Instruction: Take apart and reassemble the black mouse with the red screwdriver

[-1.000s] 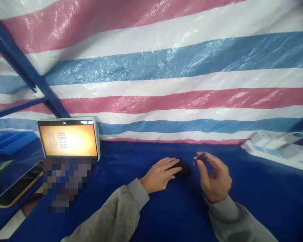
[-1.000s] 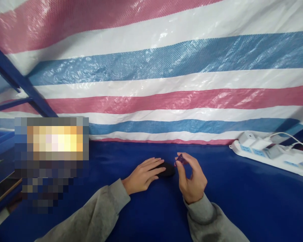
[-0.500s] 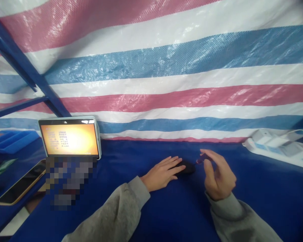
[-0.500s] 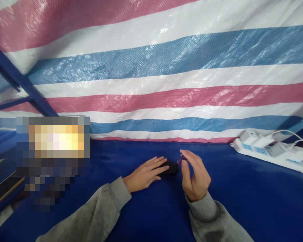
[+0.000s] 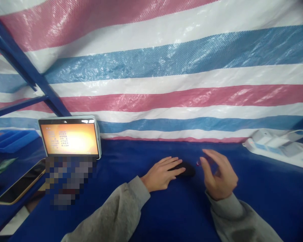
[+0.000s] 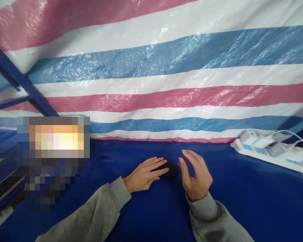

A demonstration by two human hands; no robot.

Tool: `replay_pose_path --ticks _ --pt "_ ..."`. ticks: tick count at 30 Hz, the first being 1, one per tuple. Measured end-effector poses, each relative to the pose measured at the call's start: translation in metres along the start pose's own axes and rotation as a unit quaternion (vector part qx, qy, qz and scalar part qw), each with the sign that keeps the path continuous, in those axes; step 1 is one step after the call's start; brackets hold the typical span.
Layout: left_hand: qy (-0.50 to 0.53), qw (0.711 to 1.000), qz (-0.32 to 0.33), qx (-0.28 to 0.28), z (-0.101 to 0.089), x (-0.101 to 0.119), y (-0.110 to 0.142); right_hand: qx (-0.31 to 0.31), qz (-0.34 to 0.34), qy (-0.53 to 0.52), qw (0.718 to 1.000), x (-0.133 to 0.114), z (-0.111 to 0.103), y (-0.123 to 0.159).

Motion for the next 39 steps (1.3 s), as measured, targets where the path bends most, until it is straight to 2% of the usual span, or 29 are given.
replay_pose_path --ticks 6,13,21,26,30,33,36,39 --pt "0.003 1.0 -0.002 0.01 -0.001 0.0 0.0 -0.015 0.006 -0.021 1.0 0.0 0.002 -0.001" --pt "0.005 1.0 -0.009 0.007 -0.002 -0.001 0.0 -0.004 -0.016 0.0 1.0 -0.005 0.002 -0.004" --pt "0.005 1.0 -0.003 0.009 -0.002 -0.001 -0.001 -0.02 0.015 -0.004 1.0 0.001 0.002 -0.003" --pt "0.011 1.0 -0.011 0.014 -0.002 -0.001 0.0 -0.033 0.018 -0.057 0.998 0.003 0.004 0.004" --pt "0.014 1.0 -0.013 0.015 -0.002 -0.001 0.0 -0.006 0.042 -0.049 0.998 0.007 0.004 0.008" --pt "0.017 1.0 -0.014 0.011 -0.002 -0.002 0.0 0.0 0.029 -0.021 0.999 0.007 0.003 0.007" --pt "0.019 1.0 -0.017 0.006 -0.001 -0.002 0.001 -0.031 0.016 -0.04 0.999 0.004 0.005 0.004" --pt "0.017 1.0 -0.014 0.008 -0.002 -0.001 0.0 -0.021 0.008 -0.042 0.999 0.0 0.003 0.002"
Point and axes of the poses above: each hand's wrist, its own y-axis away from the middle knuckle, its own z-axis out of the palm, x = y × z, the point moved 6 cm from there along -y, towards the middle knuckle, and after that the axes turned 1 degree about y, right-handed, at the moved point
